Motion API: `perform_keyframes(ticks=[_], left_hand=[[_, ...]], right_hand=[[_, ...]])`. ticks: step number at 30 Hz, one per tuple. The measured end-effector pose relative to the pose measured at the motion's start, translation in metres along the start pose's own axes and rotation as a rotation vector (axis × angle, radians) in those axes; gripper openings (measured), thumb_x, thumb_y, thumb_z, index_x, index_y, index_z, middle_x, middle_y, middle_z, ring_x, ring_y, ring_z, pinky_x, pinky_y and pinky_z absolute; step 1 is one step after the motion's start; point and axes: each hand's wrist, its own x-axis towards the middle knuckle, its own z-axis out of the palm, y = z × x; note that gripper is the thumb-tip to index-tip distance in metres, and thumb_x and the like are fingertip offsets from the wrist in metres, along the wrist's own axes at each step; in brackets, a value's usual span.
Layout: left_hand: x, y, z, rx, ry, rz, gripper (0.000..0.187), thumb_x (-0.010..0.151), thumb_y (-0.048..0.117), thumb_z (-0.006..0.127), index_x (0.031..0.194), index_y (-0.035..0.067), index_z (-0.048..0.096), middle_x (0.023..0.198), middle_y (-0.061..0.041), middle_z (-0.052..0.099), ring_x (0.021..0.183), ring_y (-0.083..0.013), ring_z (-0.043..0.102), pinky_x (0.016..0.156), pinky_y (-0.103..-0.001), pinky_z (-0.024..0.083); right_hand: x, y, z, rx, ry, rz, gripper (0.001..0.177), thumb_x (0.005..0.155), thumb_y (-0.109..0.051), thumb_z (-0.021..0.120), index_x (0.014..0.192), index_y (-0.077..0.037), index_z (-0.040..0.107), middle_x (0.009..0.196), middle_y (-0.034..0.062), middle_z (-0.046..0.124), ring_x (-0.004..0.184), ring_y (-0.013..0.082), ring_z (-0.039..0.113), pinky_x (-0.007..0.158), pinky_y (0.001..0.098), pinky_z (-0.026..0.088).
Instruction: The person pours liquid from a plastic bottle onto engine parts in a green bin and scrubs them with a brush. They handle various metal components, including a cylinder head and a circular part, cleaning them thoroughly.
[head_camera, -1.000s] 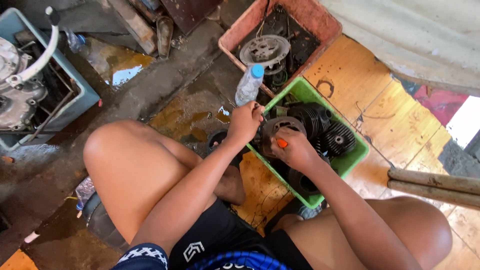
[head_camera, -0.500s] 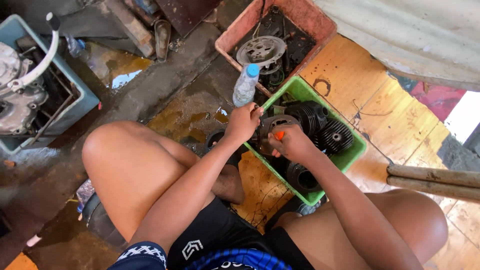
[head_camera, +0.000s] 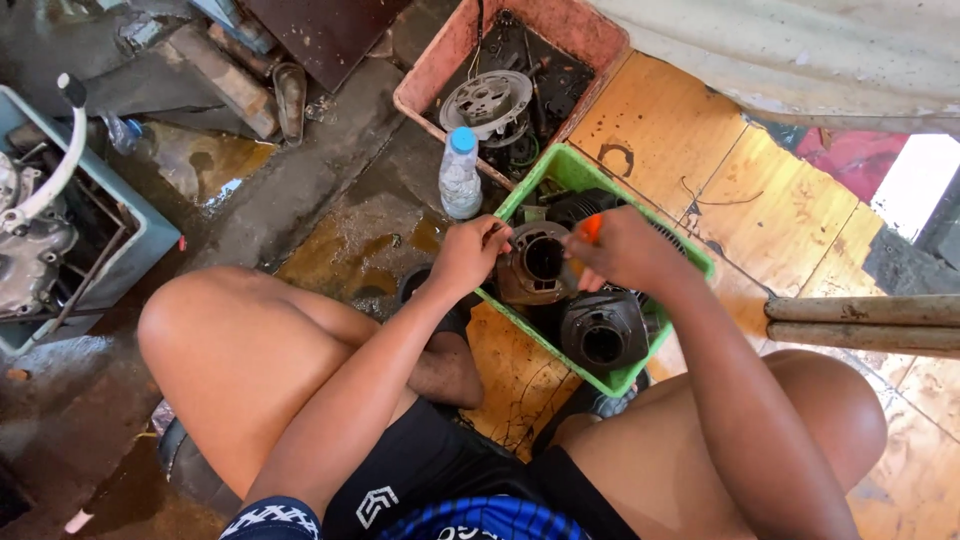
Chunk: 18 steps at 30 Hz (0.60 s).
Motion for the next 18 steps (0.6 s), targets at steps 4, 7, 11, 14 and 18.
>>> perform_keyframes(ticks=[4, 7, 11, 14, 18], left_hand=[[-0.001, -0.008, 0.007, 0.012, -0.018, 0.038, 0.020, 0.106, 0.019, 0.058, 0.102, 0.008, 0.074, 0.085, -0.011, 0.079, 0.080, -0.0268, 0.076, 0.070, -0.038, 0.060], [0.005, -0.023, 0.016, 0.032, 0.012, 0.086, 0.017, 0.106, 0.018, 0.061, 0.106, 0.008, 0.074, 0.087, -0.011, 0.080, 0.084, -0.0276, 0.076, 0.071, -0.039, 0.061], [0.009, -0.039, 0.026, 0.159, 0.038, 0.167, 0.018, 0.107, 0.021, 0.060, 0.112, 0.011, 0.075, 0.087, -0.011, 0.078, 0.077, -0.0282, 0.074, 0.066, -0.036, 0.059], [0.000, 0.004, 0.014, 0.117, 0.014, 0.200, 0.027, 0.107, 0.011, 0.058, 0.114, -0.011, 0.071, 0.088, -0.036, 0.072, 0.080, -0.0505, 0.068, 0.067, -0.052, 0.057], [0.003, -0.017, 0.017, 0.069, -0.070, 0.156, 0.038, 0.113, 0.021, 0.049, 0.125, -0.009, 0.071, 0.090, -0.019, 0.076, 0.090, -0.0198, 0.068, 0.077, -0.026, 0.051]], right_hand=[[-0.012, 0.014, -0.015, 0.035, 0.113, -0.012, 0.026, 0.099, -0.014, 0.058, 0.086, 0.002, 0.074, 0.072, 0.0202, 0.078, 0.063, 0.0262, 0.078, 0.070, 0.0388, 0.061], [-0.022, 0.006, -0.015, -0.001, 0.200, -0.122, 0.022, 0.098, -0.014, 0.062, 0.094, 0.003, 0.075, 0.082, 0.0241, 0.077, 0.073, 0.0353, 0.077, 0.073, 0.0464, 0.062], [-0.020, 0.017, -0.009, -0.081, 0.251, -0.316, 0.018, 0.098, -0.013, 0.066, 0.106, 0.001, 0.073, 0.100, 0.0263, 0.073, 0.094, 0.0462, 0.072, 0.080, 0.0558, 0.060], [-0.012, 0.026, -0.008, -0.153, 0.235, -0.340, 0.018, 0.098, -0.013, 0.065, 0.107, 0.001, 0.072, 0.103, 0.0257, 0.071, 0.096, 0.0469, 0.070, 0.082, 0.0574, 0.060], [0.000, 0.034, -0.011, -0.220, 0.230, -0.337, 0.018, 0.097, -0.016, 0.067, 0.105, -0.001, 0.073, 0.101, 0.0247, 0.072, 0.093, 0.0447, 0.072, 0.081, 0.0537, 0.061]])
